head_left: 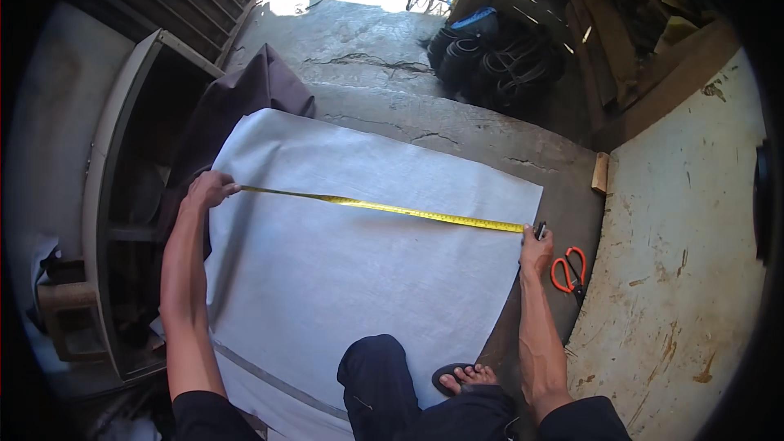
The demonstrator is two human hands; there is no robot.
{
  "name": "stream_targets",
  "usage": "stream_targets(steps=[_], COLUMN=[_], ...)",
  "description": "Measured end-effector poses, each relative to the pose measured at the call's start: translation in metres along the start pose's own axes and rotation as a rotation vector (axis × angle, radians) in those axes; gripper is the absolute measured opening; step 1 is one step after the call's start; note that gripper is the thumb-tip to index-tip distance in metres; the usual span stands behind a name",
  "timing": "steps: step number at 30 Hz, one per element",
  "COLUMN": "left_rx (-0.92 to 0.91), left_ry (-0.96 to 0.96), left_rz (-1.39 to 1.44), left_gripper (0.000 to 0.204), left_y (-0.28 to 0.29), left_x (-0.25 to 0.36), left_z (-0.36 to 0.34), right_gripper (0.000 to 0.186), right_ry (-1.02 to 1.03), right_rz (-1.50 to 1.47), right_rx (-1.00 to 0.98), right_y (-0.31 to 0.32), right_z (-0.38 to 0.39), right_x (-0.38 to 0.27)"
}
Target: The person measures a piece of white fabric on the floor using a tape measure and marks it with a pen. They use a long metal ruler to draw straight lines across the fabric and then cut the fabric along the marked lines using shears.
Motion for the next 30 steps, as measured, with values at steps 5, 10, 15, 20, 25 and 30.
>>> stream_targets(steps=[5, 10, 15, 20, 25, 30], left_rx=[0.174, 0.195, 0.381, 0.432, 0.419, 0.382], left_ry=[0.006, 0.107, 0.051, 0.055, 0.023, 0.073], left_rz=[-0.167, -0.071, -0.063, -0.028, -0.047, -0.030], left_gripper=[0.033, 0.031, 0.029, 0.031, 0.033, 0.035], left_y=[0.010, -0.042, -0.058, -0.069, -0.058, -0.043], left_x=[0.021, 0.007, 0.012, 0.013, 0.006, -0.038], left_z=[-0.060, -0.093, -0.104, -0.113, -0.122, -0.141], right_gripper=[0.036, 0.041, 0.038, 0.035, 0.033, 0.033], right_ry=[0.247, 0.182, 0.137, 0.111, 0.086, 0.158], right_rz=[0.046, -0.067, -0.052, -0.073, -0.076, -0.029], right_rx=[0.072, 0.103, 0.005, -0.002, 0.009, 0.052], right_y=[-0.014, -0.008, -0.008, -0.007, -0.007, -0.015], right_z=[0.014, 0.043, 0.023, 0.025, 0.024, 0.020], right_x=[0.000, -0.024, -0.011, -0.013, -0.016, -0.005])
Point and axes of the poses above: each hand's wrist, its own z-axis away from the middle knuckle, its own y-axis out of the back of the hand, x = y × z, the point moved 5 cm from there along -z, towards the middle knuckle, and after that the axes turned 3 degrees about x, right-handed, at the moved point
